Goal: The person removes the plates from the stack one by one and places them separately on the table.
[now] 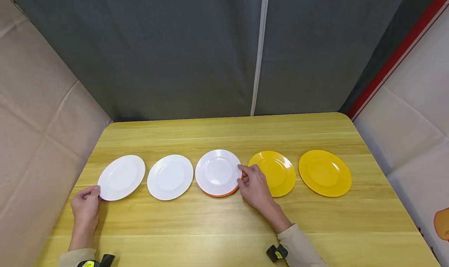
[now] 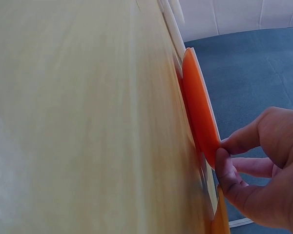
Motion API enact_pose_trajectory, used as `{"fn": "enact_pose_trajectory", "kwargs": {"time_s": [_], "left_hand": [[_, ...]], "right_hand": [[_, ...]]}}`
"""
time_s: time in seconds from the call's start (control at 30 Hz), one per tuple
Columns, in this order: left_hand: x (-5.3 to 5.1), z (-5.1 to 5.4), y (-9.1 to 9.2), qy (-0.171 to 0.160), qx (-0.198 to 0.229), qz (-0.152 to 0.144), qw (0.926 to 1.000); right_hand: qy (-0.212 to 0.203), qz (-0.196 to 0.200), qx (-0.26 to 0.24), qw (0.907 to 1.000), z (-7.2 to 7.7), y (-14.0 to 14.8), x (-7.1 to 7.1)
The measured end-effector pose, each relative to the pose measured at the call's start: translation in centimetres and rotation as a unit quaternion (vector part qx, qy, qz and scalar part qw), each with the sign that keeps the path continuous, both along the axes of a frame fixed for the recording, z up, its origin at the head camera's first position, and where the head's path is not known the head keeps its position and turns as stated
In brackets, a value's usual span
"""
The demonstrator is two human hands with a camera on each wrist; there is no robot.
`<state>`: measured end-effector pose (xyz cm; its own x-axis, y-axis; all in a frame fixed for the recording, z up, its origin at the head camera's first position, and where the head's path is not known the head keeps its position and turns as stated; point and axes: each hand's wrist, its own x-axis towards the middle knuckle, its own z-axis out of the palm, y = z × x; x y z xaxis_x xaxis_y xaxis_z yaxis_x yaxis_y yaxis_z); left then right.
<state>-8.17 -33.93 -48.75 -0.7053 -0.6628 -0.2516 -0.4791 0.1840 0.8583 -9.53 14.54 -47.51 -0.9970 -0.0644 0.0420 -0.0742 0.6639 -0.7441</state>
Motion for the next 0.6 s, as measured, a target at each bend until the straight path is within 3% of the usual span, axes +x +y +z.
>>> {"fn": "enact_pose_trajectory", "kwargs": {"time_s": [0.37,0.6], "left_hand": [[-0.47,-0.48,-0.03,-0.005,-0.023,0.008,0.9997],[-0.87,-0.46,-0.25,-0.023,-0.066,-0.019,0.9974]], "right_hand": [[0.001,0.000,0.002,1.0000,-0.07,0.01,0.00],[-0.003,-0.001,0.003,1.0000,0.02,-0.04,-0.02]]}}
